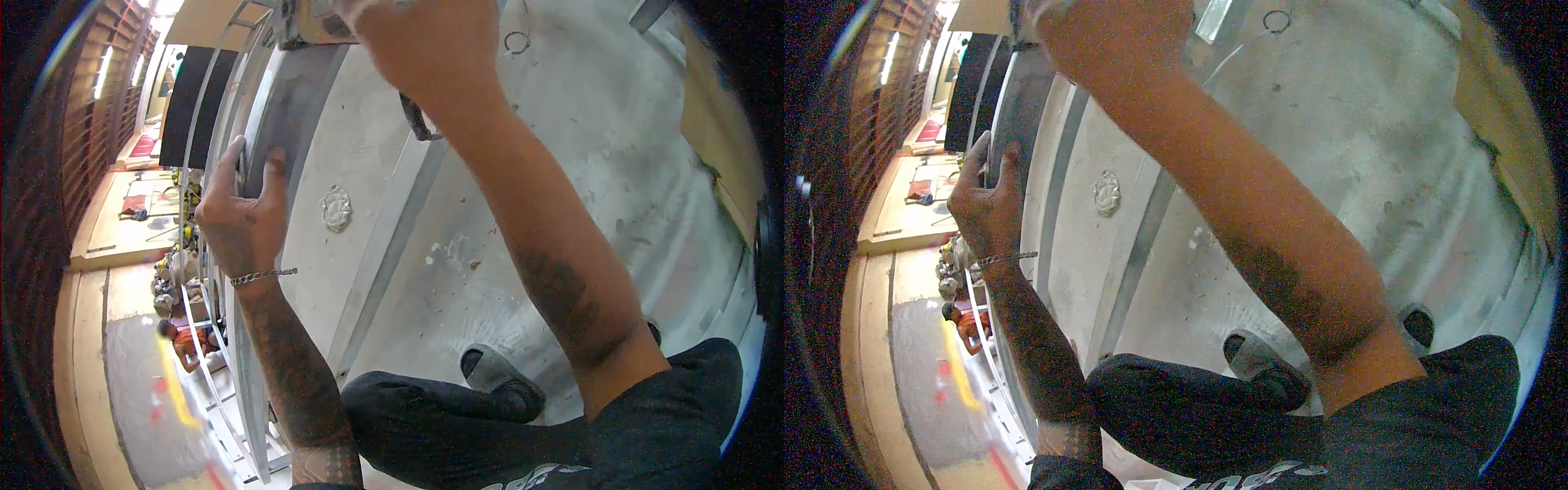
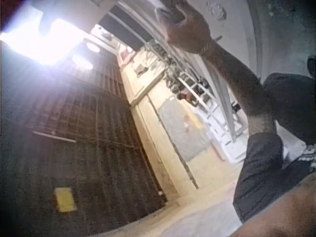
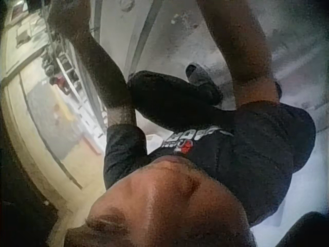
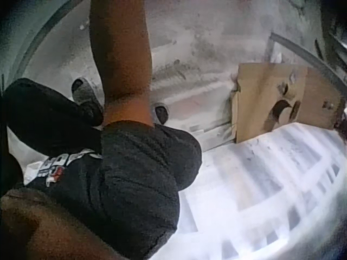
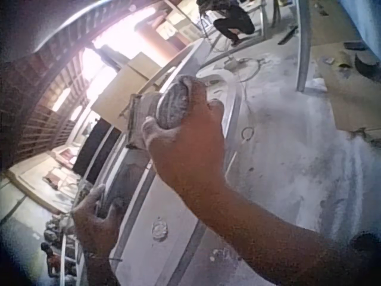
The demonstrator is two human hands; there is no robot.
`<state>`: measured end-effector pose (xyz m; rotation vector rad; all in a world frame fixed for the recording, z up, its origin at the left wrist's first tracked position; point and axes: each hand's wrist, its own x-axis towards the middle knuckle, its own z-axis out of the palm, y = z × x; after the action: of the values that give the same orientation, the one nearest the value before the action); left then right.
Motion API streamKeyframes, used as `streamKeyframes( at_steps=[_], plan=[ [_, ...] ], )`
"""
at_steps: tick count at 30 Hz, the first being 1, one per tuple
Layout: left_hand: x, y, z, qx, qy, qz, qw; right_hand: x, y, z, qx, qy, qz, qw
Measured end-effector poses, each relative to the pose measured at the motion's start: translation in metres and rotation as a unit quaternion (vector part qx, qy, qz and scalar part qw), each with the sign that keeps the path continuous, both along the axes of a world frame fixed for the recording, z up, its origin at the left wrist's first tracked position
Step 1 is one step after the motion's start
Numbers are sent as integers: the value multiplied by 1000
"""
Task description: The person sands the surface of a curved metal frame using an orbital sander, moving the tool along the length of the frame to smooth the joints.
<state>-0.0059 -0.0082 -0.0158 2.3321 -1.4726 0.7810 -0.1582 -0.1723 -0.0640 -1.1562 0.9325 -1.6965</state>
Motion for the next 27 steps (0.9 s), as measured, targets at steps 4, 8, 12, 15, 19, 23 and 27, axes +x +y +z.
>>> streamKeyframes(
  at_steps=[4, 8, 12, 15, 19, 23, 27],
  plan=[
    [-1, 1, 1, 7, -32, 9, 999, -13, 18, 5, 39, -10, 65, 997],
    [3, 5, 3, 17, -32, 12, 999, -20, 46, 14, 29, 36, 92, 995],
    [0, 4, 4, 22, -32, 4, 999, -20, 38, 15, 17, -21, 72, 997],
    [3, -1, -2, 7, -47, -21, 999, -1, 3, -2, 0, -2, 16, 1000],
    [4, 4, 3, 15, -40, 6, 999, 2, 22, -3, 19, 16, 46, 999],
    [2, 3, 3, 11, -20, 9, 1000, -6, 27, 6, 41, 26, 115, 992],
    [0, -1, 0, 8, -13, 2, 1000, -5, 11, 0, 11, 31, 29, 999]
  ],
)
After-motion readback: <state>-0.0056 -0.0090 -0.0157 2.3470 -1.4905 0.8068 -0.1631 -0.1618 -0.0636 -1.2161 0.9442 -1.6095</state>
